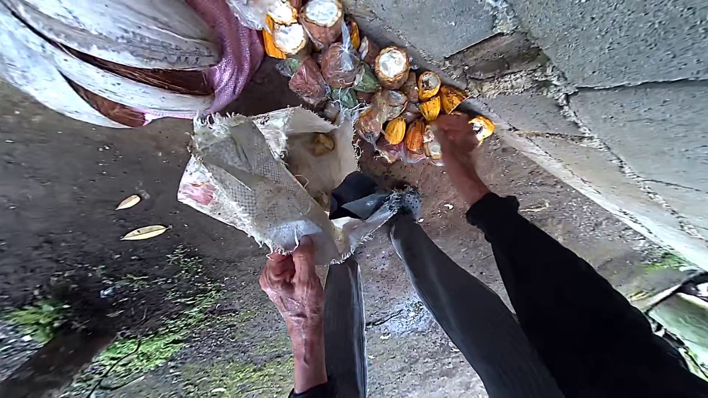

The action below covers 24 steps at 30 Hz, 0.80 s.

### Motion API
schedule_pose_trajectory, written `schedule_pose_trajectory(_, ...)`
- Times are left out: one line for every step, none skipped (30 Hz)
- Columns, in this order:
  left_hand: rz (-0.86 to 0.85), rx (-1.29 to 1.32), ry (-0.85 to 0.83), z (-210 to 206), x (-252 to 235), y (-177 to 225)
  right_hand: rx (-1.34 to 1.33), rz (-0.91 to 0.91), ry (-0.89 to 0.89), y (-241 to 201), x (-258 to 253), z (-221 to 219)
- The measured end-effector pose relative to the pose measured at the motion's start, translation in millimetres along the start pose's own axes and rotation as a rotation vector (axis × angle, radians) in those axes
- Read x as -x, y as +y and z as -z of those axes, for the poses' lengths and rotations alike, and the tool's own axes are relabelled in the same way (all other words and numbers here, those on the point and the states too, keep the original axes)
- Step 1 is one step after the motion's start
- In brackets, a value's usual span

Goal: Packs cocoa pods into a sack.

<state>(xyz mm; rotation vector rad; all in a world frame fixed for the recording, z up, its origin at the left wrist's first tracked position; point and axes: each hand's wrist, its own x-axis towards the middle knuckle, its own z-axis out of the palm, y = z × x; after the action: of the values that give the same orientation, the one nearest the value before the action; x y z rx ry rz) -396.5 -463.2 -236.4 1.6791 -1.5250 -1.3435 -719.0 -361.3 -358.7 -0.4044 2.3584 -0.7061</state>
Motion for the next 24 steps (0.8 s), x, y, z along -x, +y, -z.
schedule_pose_trajectory(0.003, 0.003, 0.002, 1.3, 0.5, -0.4, 0.059, -0.099, 0.098, 27.3, -6.4, 9.6)
schedule_pose_trajectory(0.004, 0.006, 0.000, 1.8, 0.6, -0.9, 0.110, -0.184, 0.125, 49.6, -8.7, 15.7)
schedule_pose_trajectory(0.004, 0.009, -0.002, 1.8, 0.1, -1.2, 0.158, -0.233, 0.100, 65.5, -7.9, 16.8)
schedule_pose_trajectory(0.006, 0.010, -0.007, 1.8, -0.2, -1.1, 0.208, -0.253, 0.054, 77.6, -5.0, 13.3)
schedule_pose_trajectory(0.011, 0.010, -0.013, 1.5, -0.3, -0.9, 0.240, -0.258, 0.010, 86.1, -2.2, 6.9)
schedule_pose_trajectory(0.010, 0.003, -0.016, 0.6, -0.2, -0.5, 0.263, -0.253, -0.014, 92.9, -1.5, -0.6)
schedule_pose_trajectory(0.006, -0.002, -0.021, -0.3, -0.2, -0.2, 0.283, -0.246, -0.022, 98.1, -2.1, -7.8)
schedule_pose_trajectory(-0.003, -0.004, -0.025, -0.8, 0.2, -0.4, 0.303, -0.243, -0.014, 102.5, -4.6, -14.8)
schedule_pose_trajectory(-0.011, -0.010, -0.025, -1.1, 0.5, -0.3, 0.326, -0.251, 0.002, 106.4, -8.0, -21.6)
schedule_pose_trajectory(-0.014, -0.015, -0.025, -1.0, 0.5, -0.3, 0.341, -0.263, 0.024, 108.1, -11.2, -27.4)
schedule_pose_trajectory(-0.019, -0.017, -0.026, -0.7, 0.4, -0.7, 0.358, -0.274, 0.046, 108.0, -13.3, -31.7)
schedule_pose_trajectory(-0.023, -0.020, -0.026, -0.9, 0.6, -0.9, 0.378, -0.279, 0.058, 106.5, -13.4, -32.7)
schedule_pose_trajectory(-0.026, -0.020, -0.028, -1.4, 1.5, -1.2, 0.411, -0.280, 0.061, 105.0, -10.6, -29.9)
schedule_pose_trajectory(-0.030, -0.016, -0.035, -2.1, 2.1, -1.3, 0.442, -0.275, 0.057, 104.1, -7.2, -24.7)
schedule_pose_trajectory(-0.033, -0.013, -0.042, -2.1, 2.0, -0.9, 0.464, -0.281, 0.050, 102.9, -4.8, -19.6)
schedule_pose_trajectory(-0.035, -0.014, -0.044, -1.5, 1.8, -0.9, 0.457, -0.302, 0.027, 100.3, -2.3, -15.6)
schedule_pose_trajectory(-0.035, -0.017, -0.043, -1.0, 2.4, -0.9, 0.426, -0.328, 0.006, 96.5, 1.4, -10.7)
schedule_pose_trajectory(-0.034, -0.014, -0.046, -0.8, 3.0, -0.9, 0.371, -0.346, -0.004, 91.8, 6.7, -3.8)
schedule_pose_trajectory(-0.031, -0.012, -0.048, -1.1, 2.9, -0.8, 0.302, -0.360, -0.009, 83.9, 13.2, 3.8)
schedule_pose_trajectory(-0.029, -0.013, -0.048, -1.3, 2.8, -0.3, 0.223, -0.360, -0.008, 72.1, 21.9, 10.7)
schedule_pose_trajectory(-0.025, -0.015, -0.046, -1.5, 3.5, 0.2, 0.133, -0.345, -0.010, 59.1, 33.5, 16.0)
schedule_pose_trajectory(-0.024, -0.013, -0.048, -1.8, 4.2, 0.6, 0.044, -0.334, -0.014, 45.0, 44.1, 19.5)
schedule_pose_trajectory(-0.025, -0.012, -0.046, -3.0, 4.8, 0.9, -0.039, -0.315, -0.028, 26.7, 53.2, 21.4)
schedule_pose_trajectory(-0.025, -0.010, -0.043, -4.1, 5.6, 0.9, -0.118, -0.284, -0.055, 3.9, 61.5, 20.9)
